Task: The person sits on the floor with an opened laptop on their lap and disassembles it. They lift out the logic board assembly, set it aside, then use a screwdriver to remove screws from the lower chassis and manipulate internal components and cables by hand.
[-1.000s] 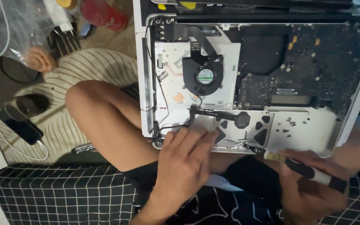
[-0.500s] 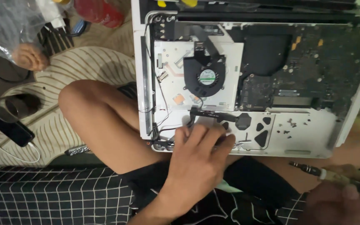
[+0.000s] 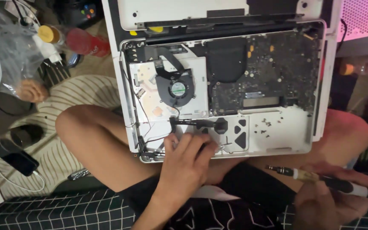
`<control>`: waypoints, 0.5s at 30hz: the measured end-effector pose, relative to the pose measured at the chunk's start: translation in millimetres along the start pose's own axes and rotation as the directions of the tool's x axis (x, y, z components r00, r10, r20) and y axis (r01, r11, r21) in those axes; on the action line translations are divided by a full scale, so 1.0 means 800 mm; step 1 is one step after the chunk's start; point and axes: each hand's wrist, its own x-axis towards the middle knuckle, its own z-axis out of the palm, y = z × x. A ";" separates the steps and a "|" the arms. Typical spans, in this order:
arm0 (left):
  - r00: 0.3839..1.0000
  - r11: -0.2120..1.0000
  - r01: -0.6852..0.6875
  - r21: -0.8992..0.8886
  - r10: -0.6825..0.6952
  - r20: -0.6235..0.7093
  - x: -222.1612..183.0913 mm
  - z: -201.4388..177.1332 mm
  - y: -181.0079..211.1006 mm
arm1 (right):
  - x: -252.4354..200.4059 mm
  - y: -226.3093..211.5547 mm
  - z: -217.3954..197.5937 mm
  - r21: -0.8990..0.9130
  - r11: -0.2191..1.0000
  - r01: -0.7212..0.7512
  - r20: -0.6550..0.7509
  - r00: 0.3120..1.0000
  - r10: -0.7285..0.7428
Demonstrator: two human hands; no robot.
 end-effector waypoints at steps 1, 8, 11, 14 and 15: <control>1.000 1.000 -0.006 0.001 0.006 0.002 0.000 -0.005 0.006 | -0.003 -0.004 0.003 0.001 1.000 0.001 -0.006 1.000 -0.001; 1.000 0.897 -0.016 -0.442 0.021 0.007 0.003 -0.018 0.055 | -0.026 -0.034 0.042 0.101 0.990 -0.102 0.084 0.992 0.094; 0.999 0.850 0.015 -0.527 0.003 0.032 0.003 -0.025 0.066 | -0.029 -0.041 0.056 0.315 0.938 -0.145 0.189 0.978 0.088; 0.999 0.821 0.046 -0.568 -0.029 0.039 0.000 -0.033 0.069 | -0.030 -0.045 0.054 0.346 0.928 -0.136 0.184 0.980 0.075; 0.999 0.810 0.053 -0.584 -0.043 0.031 -0.001 -0.037 0.069 | -0.031 -0.046 0.052 0.303 0.944 -0.133 0.125 0.987 0.099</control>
